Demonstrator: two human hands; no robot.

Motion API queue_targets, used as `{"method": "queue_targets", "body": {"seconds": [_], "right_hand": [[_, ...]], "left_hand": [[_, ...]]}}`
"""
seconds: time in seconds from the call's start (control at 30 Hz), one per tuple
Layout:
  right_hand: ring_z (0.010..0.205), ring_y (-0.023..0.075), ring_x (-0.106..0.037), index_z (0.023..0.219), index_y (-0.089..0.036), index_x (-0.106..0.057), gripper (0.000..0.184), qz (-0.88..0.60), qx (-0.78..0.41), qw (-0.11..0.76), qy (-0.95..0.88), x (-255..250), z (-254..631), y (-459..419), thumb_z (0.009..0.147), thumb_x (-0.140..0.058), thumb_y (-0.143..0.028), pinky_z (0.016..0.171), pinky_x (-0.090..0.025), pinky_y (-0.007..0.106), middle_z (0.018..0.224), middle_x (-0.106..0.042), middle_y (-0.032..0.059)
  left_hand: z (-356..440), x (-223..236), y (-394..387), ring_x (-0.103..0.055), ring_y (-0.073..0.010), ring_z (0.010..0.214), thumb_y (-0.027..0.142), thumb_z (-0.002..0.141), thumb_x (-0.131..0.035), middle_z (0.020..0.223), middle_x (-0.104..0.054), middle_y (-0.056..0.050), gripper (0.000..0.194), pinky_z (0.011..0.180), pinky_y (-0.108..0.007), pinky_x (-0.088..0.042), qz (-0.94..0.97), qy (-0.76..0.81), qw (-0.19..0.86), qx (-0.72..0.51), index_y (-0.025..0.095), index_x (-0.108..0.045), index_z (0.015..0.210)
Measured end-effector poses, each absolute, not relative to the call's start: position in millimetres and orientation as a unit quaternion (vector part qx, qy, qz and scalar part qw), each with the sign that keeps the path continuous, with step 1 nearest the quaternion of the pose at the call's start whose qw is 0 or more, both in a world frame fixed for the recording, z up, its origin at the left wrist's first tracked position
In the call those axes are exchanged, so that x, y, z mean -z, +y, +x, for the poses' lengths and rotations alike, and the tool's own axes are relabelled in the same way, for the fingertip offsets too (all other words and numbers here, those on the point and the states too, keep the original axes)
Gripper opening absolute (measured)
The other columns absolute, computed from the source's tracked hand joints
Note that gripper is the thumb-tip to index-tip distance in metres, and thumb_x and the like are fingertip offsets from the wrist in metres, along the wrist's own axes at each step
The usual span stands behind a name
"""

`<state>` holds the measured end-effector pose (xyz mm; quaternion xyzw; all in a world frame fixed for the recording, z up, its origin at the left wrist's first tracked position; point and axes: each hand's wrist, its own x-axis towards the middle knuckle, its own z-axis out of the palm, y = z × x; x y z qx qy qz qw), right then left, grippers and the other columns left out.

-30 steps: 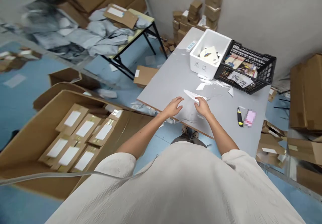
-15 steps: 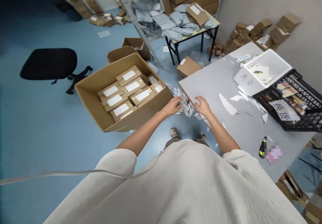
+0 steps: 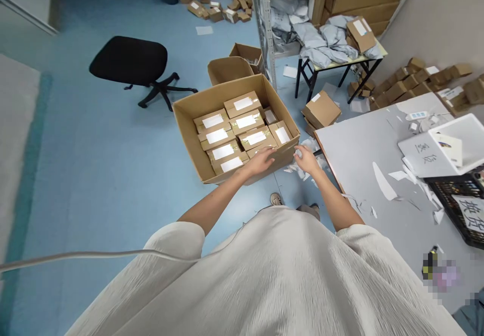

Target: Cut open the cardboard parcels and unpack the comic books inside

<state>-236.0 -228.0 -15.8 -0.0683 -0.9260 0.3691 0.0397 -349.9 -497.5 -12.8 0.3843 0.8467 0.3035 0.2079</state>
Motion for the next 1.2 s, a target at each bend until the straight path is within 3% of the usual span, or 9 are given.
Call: {"method": "queue_targets", "body": {"seconds": [0.43, 0.67, 1.07, 1.2], "right_hand": [[0.135, 0.0355, -0.071, 0.137, -0.02, -0.076, 0.042, 0.019, -0.356, -0.046, -0.933, 27, -335, -280, 0.099, -0.063, -0.032, 0.123, -0.056, 0.054, 0.143, -0.076, 0.0174], [0.133, 0.034, -0.071, 0.138, -0.021, -0.076, 0.044, 0.059, -0.369, -0.084, -0.924, 52, -389, -283, 0.098, -0.061, -0.031, 0.122, -0.056, 0.054, 0.142, -0.075, 0.0162], [0.131, 0.033, -0.071, 0.136, -0.021, -0.078, 0.044, 0.095, -0.384, -0.195, -0.898, 110, -482, -270, 0.097, -0.06, -0.03, 0.121, -0.056, 0.052, 0.14, -0.076, 0.0153], [0.124, 0.0326, -0.073, 0.132, -0.023, -0.08, 0.041, 0.068, -0.386, -0.224, -0.892, 125, -501, -267, 0.094, -0.063, -0.029, 0.118, -0.058, 0.05, 0.135, -0.078, 0.0137]], "left_hand": [[-390, 42, -576, -0.055, -0.032, 0.163, 0.026, 0.105, -0.057, 0.171, -0.059, -0.018, 0.053, 0.138, -0.052, -0.044, 0.267, 0.876, 0.208, -0.343, 0.017, -0.066, 0.156], [-413, 51, -587, -0.05, -0.0318, 0.166, 0.025, 0.105, -0.057, 0.171, -0.059, -0.015, 0.051, 0.14, -0.055, -0.042, 0.192, 0.892, 0.197, -0.358, 0.021, -0.067, 0.155], [-446, 106, -585, -0.047, -0.0331, 0.168, 0.031, 0.102, -0.059, 0.174, -0.055, -0.013, 0.055, 0.142, -0.05, -0.038, 0.008, 0.881, 0.22, -0.418, 0.022, -0.068, 0.155], [-461, 126, -584, -0.053, -0.0339, 0.163, 0.03, 0.1, -0.06, 0.169, -0.06, -0.016, 0.054, 0.139, -0.047, -0.04, -0.057, 0.869, 0.238, -0.43, 0.018, -0.069, 0.152]]}}
